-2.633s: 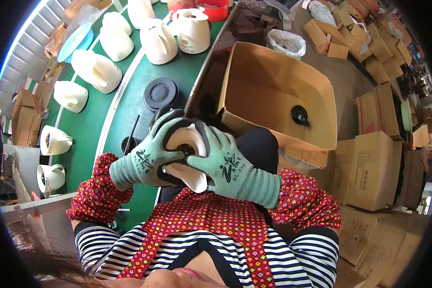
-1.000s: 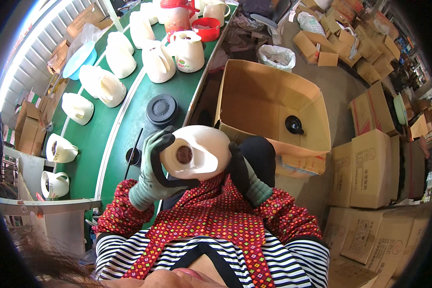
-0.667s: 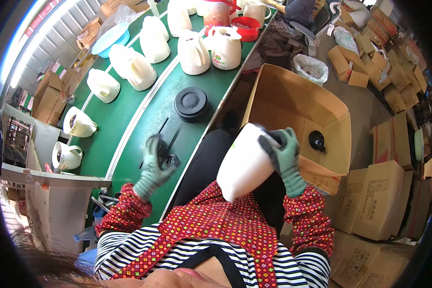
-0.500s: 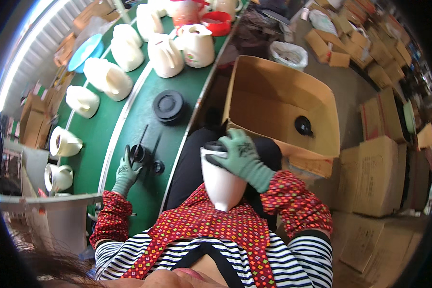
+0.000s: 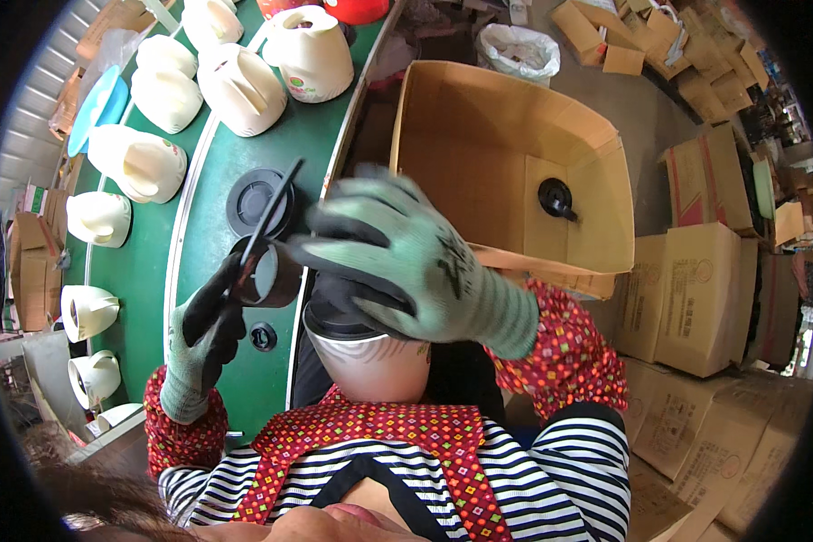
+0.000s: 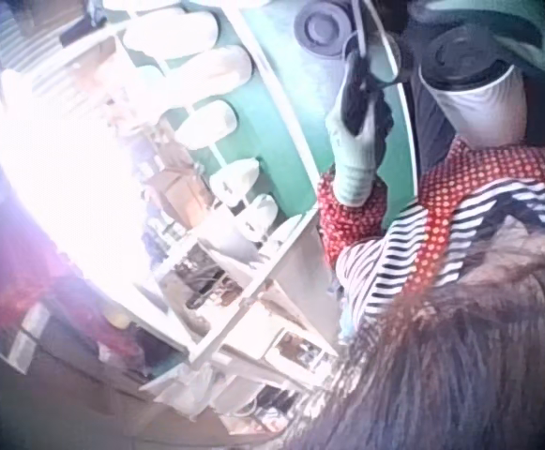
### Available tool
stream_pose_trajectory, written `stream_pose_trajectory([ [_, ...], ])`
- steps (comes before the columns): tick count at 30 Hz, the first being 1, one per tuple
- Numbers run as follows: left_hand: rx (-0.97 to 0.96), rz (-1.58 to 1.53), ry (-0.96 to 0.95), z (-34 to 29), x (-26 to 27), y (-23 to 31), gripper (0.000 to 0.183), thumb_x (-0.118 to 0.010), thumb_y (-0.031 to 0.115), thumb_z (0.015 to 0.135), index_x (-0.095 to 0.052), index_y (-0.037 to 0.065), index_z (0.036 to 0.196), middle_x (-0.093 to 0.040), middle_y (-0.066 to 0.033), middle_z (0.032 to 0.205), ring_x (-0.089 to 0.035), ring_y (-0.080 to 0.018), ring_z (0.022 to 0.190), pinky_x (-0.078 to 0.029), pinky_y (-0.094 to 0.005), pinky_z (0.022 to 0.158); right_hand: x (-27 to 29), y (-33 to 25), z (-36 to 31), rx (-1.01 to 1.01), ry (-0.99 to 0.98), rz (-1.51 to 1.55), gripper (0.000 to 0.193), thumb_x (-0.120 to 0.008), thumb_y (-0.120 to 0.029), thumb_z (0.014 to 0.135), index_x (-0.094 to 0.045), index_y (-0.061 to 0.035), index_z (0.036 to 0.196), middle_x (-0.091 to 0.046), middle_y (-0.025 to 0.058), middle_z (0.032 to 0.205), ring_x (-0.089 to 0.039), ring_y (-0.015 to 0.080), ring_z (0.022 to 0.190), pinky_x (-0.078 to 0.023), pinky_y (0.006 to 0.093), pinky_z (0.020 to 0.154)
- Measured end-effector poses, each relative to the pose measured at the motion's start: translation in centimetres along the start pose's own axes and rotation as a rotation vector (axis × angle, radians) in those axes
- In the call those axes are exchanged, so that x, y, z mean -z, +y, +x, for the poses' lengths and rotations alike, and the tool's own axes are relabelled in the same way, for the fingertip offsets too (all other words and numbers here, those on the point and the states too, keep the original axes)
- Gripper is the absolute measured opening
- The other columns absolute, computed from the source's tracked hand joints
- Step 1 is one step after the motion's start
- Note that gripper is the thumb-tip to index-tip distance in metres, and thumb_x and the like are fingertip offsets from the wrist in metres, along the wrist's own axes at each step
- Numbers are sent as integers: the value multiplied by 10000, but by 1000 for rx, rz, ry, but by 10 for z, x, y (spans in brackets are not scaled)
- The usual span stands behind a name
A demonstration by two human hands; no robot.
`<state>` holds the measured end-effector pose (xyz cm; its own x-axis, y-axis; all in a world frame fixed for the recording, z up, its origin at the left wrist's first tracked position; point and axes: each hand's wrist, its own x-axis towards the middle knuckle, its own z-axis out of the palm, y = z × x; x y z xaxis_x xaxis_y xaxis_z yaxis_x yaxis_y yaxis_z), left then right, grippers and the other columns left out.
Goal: The person assembles white plastic kettles on a conveyor belt by inserting black circular components into the kettle openings and securing black lids. The person handles each kettle one at a time, places the assembled units into a cardboard box, and continues the process along the line.
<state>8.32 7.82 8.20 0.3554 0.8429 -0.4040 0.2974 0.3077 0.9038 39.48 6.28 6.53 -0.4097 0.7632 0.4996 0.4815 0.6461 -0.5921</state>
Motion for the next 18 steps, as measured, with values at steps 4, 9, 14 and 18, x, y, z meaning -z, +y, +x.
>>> stream_pose_trajectory([
  [4, 32, -58, -202, 17, -36, 43, 608, -656, 98, 977, -449, -17, 1538, -731, -126, 1077, -617, -134, 758, -517, -270, 702, -18, 55, 31, 60, -82, -84, 430, -769, -235, 801, -723, -134, 1216, -674, 121, 1109, -619, 331, 1045, -421, 486, 1037],
  [9, -397, 650, -351, 56, -56, 92, 509, -591, 81, 965, -528, -56, 1451, -621, -265, 1275, -637, -355, 1125, -475, -411, 1000, -51, 120, -2, -225, -209, 429, 344, -740, -380, 847, -776, -64, 976, -636, 112, 887, -601, 295, 890, -442, 401, 839],
  [14, -651, 475, -622, 81, -92, 82, 499, -585, 183, 983, -542, -62, 1416, -592, -272, 1318, -583, -424, 1226, -447, -471, 1072, -83, 136, -27, -292, -263, 828, 318, -636, -284, 974, -725, 21, 988, -663, 137, 981, -649, 222, 970, -488, 380, 850],
  [18, -600, 494, -761, 85, -110, 70, 476, -592, 174, 983, -564, -35, 1409, -630, -230, 1315, -595, -402, 1232, -454, -481, 1075, -82, 121, -27, -229, -185, 884, 309, -585, -259, 993, -708, 24, 981, -624, 129, 901, -631, 245, 929, -494, 366, 850],
])
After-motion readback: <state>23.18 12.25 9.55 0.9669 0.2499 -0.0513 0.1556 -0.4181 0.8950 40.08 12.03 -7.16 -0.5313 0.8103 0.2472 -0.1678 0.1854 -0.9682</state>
